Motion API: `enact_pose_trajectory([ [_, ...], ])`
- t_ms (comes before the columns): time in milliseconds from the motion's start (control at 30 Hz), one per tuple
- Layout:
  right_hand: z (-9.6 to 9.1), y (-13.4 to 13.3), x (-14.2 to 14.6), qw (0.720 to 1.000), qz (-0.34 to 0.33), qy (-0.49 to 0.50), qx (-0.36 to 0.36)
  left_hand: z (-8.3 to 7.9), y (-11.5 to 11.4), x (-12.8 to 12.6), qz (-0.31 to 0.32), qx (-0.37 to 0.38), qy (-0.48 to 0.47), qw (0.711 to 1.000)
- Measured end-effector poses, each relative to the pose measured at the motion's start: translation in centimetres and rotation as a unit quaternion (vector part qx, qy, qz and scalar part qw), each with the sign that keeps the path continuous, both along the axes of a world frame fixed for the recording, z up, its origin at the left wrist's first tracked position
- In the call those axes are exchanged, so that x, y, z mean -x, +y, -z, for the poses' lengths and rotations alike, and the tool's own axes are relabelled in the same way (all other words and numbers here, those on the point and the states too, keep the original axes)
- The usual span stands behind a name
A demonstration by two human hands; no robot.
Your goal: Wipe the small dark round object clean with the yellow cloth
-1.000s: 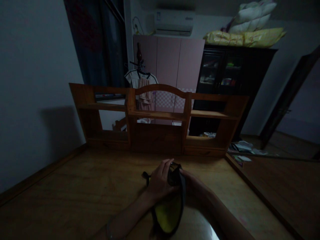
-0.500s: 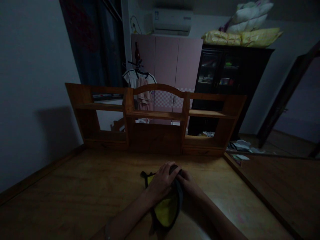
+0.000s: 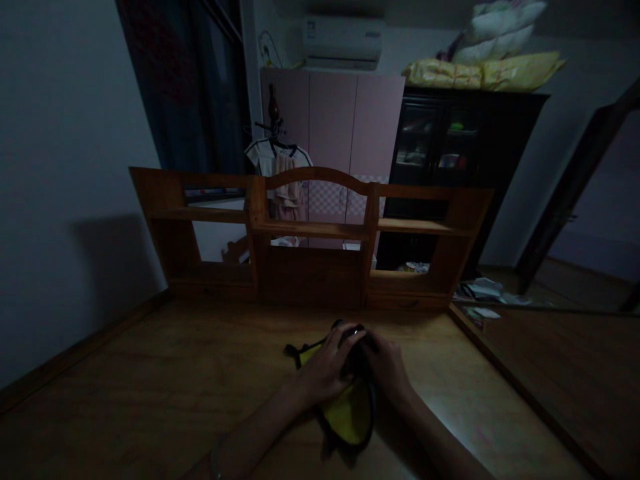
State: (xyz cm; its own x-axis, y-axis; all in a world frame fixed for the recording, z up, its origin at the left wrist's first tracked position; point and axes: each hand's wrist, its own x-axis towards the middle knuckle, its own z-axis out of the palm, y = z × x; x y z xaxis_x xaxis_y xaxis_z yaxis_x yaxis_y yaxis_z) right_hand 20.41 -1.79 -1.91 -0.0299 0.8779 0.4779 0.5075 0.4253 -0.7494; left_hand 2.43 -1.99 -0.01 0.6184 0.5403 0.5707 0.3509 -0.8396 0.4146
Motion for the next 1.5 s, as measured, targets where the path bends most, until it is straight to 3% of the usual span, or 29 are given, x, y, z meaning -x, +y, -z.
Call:
enact_pose_trajectory([
  [200,-0.4,-0.2,0.0,0.999,0.032,-0.011,-0.038,0.3,0.2,-0.1,-0.027,-0.015,-0.009,0.999],
  [500,0.6,0.0,0.5,0.997,0.041,-0.011,-0.059,0.8,0.6,-0.2,-0.066,-0.055,-0.012,0.996],
  [700,-0.4,-0.2,0.9,0.995,-0.056,-0.032,-0.081,1.0,0.6,-0.1,-0.091,-0.068,-0.026,0.993],
  [833,-1.1,-0.5,1.0,0.992,-0.08,-0.039,-0.085,1.1,0.5,-0.1,-0.095,-0.056,-0.037,0.993],
  [1167,-0.7,-0.4,0.4,0.996,-0.052,-0.01,-0.075,0.8,0.1,0.0,-0.051,-0.014,-0.041,0.998],
  [1500,-0.2,-0.5,0.3,0.994,-0.056,-0.027,-0.095,1.0,0.2,-0.1,-0.079,0.007,-0.06,0.995],
])
